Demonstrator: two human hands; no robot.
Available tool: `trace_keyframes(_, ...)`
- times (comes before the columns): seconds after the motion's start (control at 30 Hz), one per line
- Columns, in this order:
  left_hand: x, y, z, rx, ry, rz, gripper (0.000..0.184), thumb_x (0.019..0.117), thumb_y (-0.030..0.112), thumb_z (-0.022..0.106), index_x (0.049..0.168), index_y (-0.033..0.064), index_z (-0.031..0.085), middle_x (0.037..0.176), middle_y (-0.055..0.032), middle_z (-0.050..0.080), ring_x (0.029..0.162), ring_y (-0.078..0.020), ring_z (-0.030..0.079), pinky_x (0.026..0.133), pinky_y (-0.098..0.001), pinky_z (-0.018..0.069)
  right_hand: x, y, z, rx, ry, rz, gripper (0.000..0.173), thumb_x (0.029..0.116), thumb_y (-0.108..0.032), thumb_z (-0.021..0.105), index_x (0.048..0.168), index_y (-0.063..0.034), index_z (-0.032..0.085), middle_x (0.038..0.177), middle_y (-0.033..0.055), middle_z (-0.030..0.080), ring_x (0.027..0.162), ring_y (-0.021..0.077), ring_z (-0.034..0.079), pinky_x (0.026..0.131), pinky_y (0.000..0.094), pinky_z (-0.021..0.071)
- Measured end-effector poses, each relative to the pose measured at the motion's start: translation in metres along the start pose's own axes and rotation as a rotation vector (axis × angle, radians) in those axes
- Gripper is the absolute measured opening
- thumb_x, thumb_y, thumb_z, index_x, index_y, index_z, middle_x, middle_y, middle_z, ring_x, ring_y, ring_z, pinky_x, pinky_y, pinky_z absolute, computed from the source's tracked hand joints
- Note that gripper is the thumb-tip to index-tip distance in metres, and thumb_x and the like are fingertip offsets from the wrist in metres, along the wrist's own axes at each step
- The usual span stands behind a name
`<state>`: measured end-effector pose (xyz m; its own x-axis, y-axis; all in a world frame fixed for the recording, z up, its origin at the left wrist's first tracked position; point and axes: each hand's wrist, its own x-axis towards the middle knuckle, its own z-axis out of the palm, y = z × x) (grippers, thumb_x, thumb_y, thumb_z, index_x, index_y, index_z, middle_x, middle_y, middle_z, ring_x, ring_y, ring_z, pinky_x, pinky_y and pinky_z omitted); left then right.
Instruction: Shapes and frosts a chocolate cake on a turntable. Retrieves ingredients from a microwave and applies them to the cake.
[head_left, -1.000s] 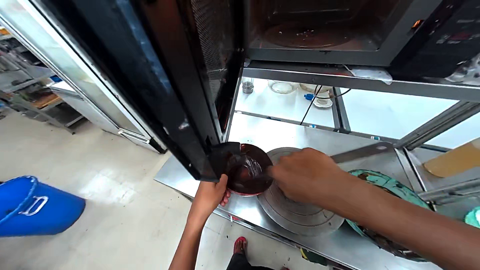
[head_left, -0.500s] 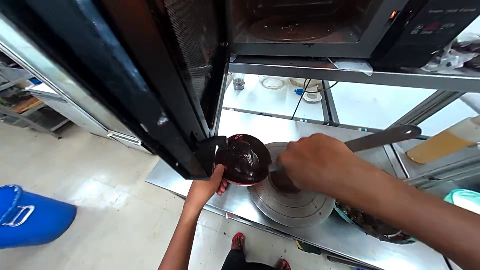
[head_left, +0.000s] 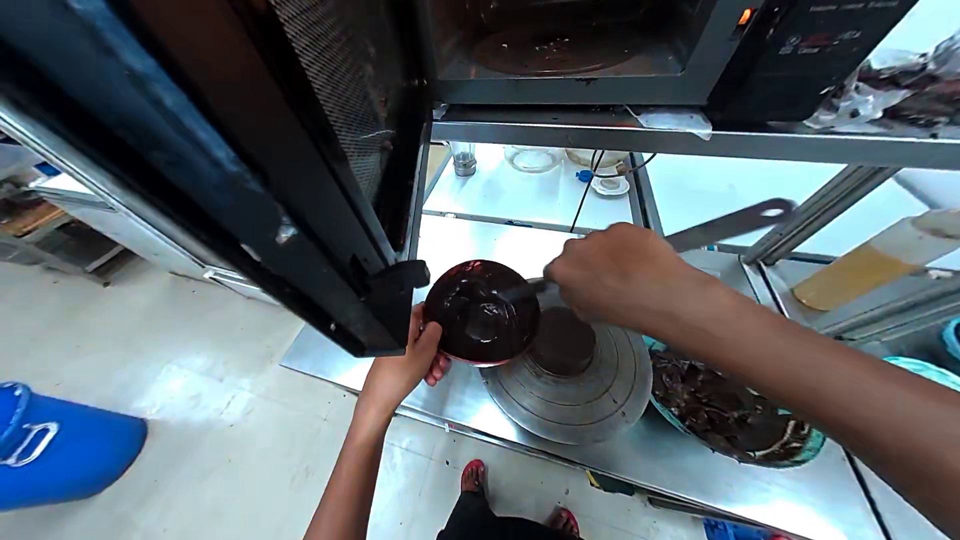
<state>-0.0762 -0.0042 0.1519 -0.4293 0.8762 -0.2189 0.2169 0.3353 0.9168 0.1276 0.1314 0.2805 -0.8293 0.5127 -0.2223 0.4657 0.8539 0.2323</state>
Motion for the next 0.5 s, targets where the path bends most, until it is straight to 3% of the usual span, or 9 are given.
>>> trace_keyframes(0.1,0.002,0.002,0.0,0.005,0.007,0.002,0.023,0.1096,0.009,0.04,0.123,0.0006,0.057,0.058,-0.0091,0.061,0.043,-0.0119,0.059,0.042,-0.0237,0.0513,-0.018,-0.014,-0.014,0.043,-0.122,-0.013,0.012,0.096,-0.021,0.064,0.095,-0.0119,0.073,0.081,0.0101,0.066,0.075,0.0316,0.066,0.058,0.0491,0.049)
trace_keyframes(0.2,0.002,0.003,0.003,-0.003,-0.032,0.01,0.022,0.1091,0.007,0.039,0.12,0.0008,0.057,0.059,-0.0096,0.062,0.043,-0.0124,0.06,0.042,-0.0234,0.0513,0.0,-0.005,0.0,0.038,0.001,-0.102,0.013,0.0986,-0.015,0.06,0.098,-0.0092,0.072,0.079,0.0132,0.066,0.073,0.0347,0.066,0.058,0.0501,0.0479)
trace_keyframes(0.3,0.004,0.007,0.002,-0.008,-0.03,0.015,0.021,0.1091,0.007,0.04,0.12,0.0007,0.057,0.058,-0.0094,0.061,0.044,-0.0127,0.06,0.043,-0.0235,0.0513,-0.007,-0.001,-0.006,0.014,-0.047,0.026,0.01,0.0953,-0.015,0.064,0.094,-0.0093,0.072,0.081,0.0131,0.067,0.076,0.0351,0.067,0.059,0.0513,0.0492)
trace_keyframes(0.37,0.006,0.007,0.002,-0.001,-0.042,0.027,0.022,0.109,0.008,0.039,0.12,0.0008,0.057,0.059,-0.0094,0.061,0.044,-0.0121,0.06,0.043,-0.0233,0.0514,-0.018,-0.007,-0.009,0.046,-0.108,0.011,0.012,0.0946,-0.021,0.066,0.099,-0.0138,0.074,0.084,0.0102,0.068,0.078,0.0323,0.067,0.061,0.0503,0.0504)
trace_keyframes(0.43,0.007,0.008,0.004,-0.004,-0.052,0.038,0.022,0.1092,0.007,0.039,0.119,0.0001,0.057,0.058,-0.01,0.06,0.043,-0.0123,0.059,0.042,-0.0234,0.0509,-0.011,-0.002,-0.001,0.058,-0.061,-0.074,0.014,0.0986,-0.022,0.062,0.101,-0.014,0.073,0.081,0.0097,0.067,0.076,0.0315,0.067,0.06,0.0487,0.0488)
trace_keyframes(0.5,0.006,0.01,0.004,-0.005,-0.054,0.04,0.022,0.1095,0.008,0.039,0.117,-0.0001,0.057,0.058,-0.0096,0.061,0.043,-0.0119,0.059,0.042,-0.0233,0.051,-0.005,0.009,0.01,0.039,0.049,-0.071,0.012,0.0982,-0.018,0.063,0.096,-0.0107,0.072,0.075,0.0114,0.065,0.071,0.0335,0.066,0.057,0.0498,0.0483)
